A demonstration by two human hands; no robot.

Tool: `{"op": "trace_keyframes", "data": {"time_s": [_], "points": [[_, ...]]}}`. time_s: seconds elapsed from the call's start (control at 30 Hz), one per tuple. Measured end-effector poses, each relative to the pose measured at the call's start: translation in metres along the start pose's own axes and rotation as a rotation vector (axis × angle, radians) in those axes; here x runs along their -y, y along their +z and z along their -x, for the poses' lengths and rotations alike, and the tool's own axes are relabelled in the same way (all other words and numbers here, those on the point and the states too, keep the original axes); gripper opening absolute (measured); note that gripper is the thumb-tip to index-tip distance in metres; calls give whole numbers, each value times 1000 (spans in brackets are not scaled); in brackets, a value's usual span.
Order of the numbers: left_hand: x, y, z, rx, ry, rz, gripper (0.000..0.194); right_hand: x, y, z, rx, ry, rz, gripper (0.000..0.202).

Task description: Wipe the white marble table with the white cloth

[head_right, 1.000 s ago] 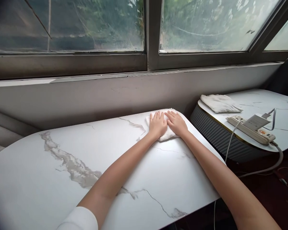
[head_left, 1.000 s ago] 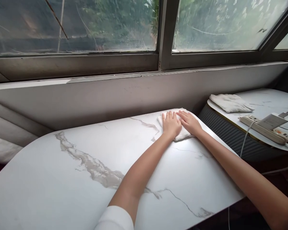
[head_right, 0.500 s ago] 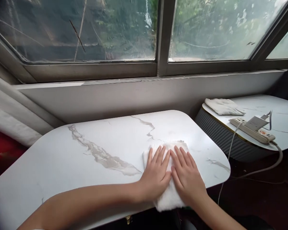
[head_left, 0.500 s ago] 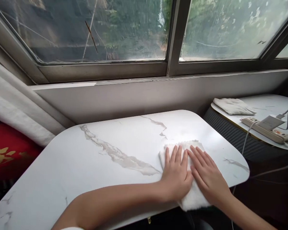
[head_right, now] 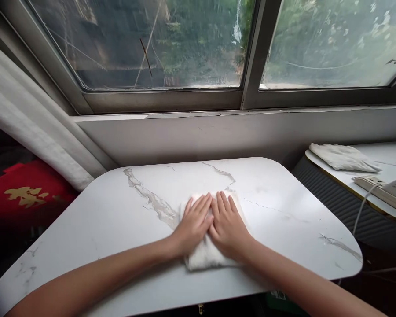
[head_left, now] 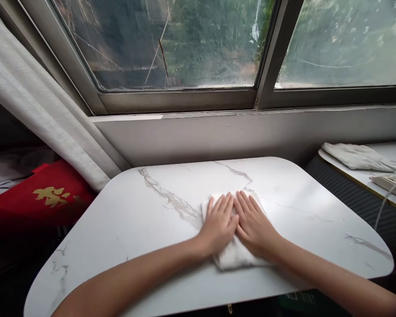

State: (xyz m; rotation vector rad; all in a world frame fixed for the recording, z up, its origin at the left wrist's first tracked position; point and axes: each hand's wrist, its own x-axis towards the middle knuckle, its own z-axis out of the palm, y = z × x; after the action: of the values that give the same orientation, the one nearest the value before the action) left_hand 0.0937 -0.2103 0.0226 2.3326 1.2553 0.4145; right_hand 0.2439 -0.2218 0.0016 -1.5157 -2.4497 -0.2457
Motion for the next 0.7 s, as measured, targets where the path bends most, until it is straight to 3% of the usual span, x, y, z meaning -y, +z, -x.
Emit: {"op": "trace_keyframes", "data": {"time_s": [0.17, 0.3, 0.4, 0.53, 0.7], "points": [[55, -15, -68, -199, -71, -164, 52, -25, 23, -94, 46, 56, -64, 54], [88, -32, -121, -233, -181, -184, 53, -37, 38, -152, 19, 103, -52, 49], [108, -46, -148, -239, -221, -181, 54, -35, 48, -182, -21, 199, -39, 45], [124, -56, -158, -277, -223, -188, 55, -31, 55, -201, -18, 231, -50, 43], [121, -52, -146, -295, -241, -182, 55, -28, 51, -194, 15, 216, -83, 48]]}}
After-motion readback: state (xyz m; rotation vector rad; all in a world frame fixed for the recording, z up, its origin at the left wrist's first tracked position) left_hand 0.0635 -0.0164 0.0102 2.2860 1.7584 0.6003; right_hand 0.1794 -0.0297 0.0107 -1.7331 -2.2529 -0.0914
